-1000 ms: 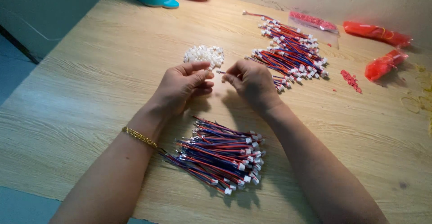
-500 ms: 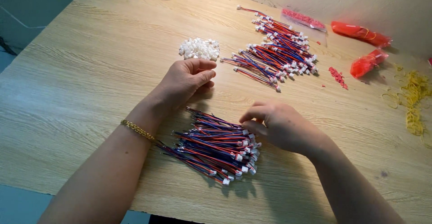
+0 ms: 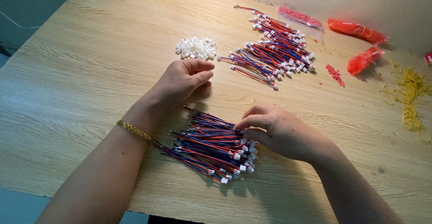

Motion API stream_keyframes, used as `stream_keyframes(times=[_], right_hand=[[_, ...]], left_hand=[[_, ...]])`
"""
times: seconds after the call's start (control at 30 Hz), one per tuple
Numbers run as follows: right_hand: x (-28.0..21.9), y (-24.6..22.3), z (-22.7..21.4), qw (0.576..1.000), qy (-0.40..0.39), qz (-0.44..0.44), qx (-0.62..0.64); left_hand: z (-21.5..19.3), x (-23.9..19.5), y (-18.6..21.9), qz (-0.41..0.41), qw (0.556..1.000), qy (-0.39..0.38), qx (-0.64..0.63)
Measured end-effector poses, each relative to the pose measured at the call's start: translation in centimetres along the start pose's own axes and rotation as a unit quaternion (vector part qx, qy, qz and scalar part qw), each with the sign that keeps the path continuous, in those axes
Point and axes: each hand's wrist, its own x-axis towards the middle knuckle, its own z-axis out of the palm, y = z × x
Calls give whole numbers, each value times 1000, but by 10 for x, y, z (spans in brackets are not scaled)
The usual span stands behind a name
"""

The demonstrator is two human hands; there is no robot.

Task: Assembling electronic wire harnesses by inserting wires into plastic connector housings

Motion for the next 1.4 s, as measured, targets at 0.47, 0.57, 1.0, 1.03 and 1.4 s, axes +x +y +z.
stream_keyframes(times=[0.47,0.57,1.0,1.03,1.4], right_hand=[[10,-2,-17,995,5,87,37],[15,11,-27,986,72,112,102],[60,10,-24,966,138,128,180],[61,10,-24,966,138,128,179],[73,24,-18,953,135,105,248]], left_hand=[[-4,-5,10,14,1000,5,9],[-8,-4,24,65,997,32,38],[15,-22,31,398,810,64,426],[15,-21,30,398,810,64,426],[17,-21,34,307,894,4,326]])
